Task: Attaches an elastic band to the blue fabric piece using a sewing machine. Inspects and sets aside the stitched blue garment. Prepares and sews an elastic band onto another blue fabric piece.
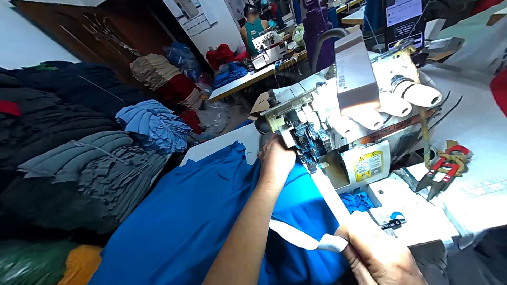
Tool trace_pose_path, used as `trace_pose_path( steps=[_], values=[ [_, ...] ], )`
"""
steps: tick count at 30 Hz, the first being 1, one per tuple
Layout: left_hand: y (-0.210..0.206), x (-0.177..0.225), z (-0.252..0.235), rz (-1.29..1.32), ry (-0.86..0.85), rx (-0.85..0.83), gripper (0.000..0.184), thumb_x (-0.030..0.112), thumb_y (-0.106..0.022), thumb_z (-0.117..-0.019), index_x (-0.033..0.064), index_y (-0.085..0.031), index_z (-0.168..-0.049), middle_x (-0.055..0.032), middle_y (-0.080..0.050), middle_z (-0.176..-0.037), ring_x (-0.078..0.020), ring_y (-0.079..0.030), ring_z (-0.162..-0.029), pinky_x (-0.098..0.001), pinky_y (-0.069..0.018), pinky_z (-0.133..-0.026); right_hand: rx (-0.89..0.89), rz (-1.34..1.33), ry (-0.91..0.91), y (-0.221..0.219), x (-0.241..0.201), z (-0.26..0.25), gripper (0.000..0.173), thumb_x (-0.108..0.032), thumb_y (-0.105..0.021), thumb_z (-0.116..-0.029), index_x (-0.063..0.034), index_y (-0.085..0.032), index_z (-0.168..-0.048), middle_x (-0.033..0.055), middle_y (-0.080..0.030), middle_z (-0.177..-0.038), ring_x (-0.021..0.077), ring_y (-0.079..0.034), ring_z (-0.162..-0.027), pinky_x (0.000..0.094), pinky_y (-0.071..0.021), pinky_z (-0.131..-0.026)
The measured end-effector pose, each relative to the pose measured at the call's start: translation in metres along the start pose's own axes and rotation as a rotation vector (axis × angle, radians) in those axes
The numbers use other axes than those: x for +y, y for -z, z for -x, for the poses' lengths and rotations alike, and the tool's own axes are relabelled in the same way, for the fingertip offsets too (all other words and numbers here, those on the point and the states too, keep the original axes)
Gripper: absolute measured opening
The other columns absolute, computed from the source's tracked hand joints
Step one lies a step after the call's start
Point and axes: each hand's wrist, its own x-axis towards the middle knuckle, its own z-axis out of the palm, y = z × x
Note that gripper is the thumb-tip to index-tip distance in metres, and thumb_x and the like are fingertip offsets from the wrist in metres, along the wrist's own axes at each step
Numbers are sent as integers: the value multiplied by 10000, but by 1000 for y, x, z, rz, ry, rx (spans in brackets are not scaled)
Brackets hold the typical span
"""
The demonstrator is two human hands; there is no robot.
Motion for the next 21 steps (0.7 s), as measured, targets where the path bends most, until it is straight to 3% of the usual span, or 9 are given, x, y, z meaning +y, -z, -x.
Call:
trace_pose_path(
  steps=[6,11,14,17,21],
  values=[
    [-3,-2,1,-9,-1,43,295,138,-655,-979,-23,-659,-1227,-244,-645,-1267,-402,-568,-1257,-624,-384,-1049,65,6,66,-16,-37,-19,159,-48,-589,-939,-48,-680,-809,92,-584,-696,187,-582,-603,266,-453,-513],
    [-1,-2,2,-11,2,30,289,133,-650,-984,-24,-660,-1226,-240,-640,-1273,-402,-558,-1266,-622,-369,-1059,38,41,16,-32,-35,-10,136,-35,-598,-899,-44,-686,-796,94,-590,-700,193,-596,-576,279,-466,-482],
    [-1,-3,2,4,-8,20,269,126,-646,-980,-24,-670,-1203,-235,-633,-1279,-392,-548,-1270,-624,-347,-1061,-38,-5,-101,-21,-22,5,191,-67,-559,-982,-18,-689,-851,137,-655,-732,243,-670,-666,348,-523,-586],
    [0,-2,2,-5,-14,21,286,131,-652,-983,-30,-665,-1220,-243,-631,-1288,-402,-544,-1281,-624,-348,-1073,-30,-17,-47,-8,-14,5,203,-81,-568,-986,-21,-681,-828,121,-610,-715,201,-610,-645,270,-484,-566],
    [-1,-3,1,-5,-32,21,267,126,-661,-977,-34,-675,-1190,-230,-635,-1266,-392,-554,-1259,-621,-356,-1059,-41,-140,-112,-4,-15,4,229,-114,-568,-1019,5,-685,-863,150,-638,-763,196,-634,-729,256,-492,-663]
  ],
)
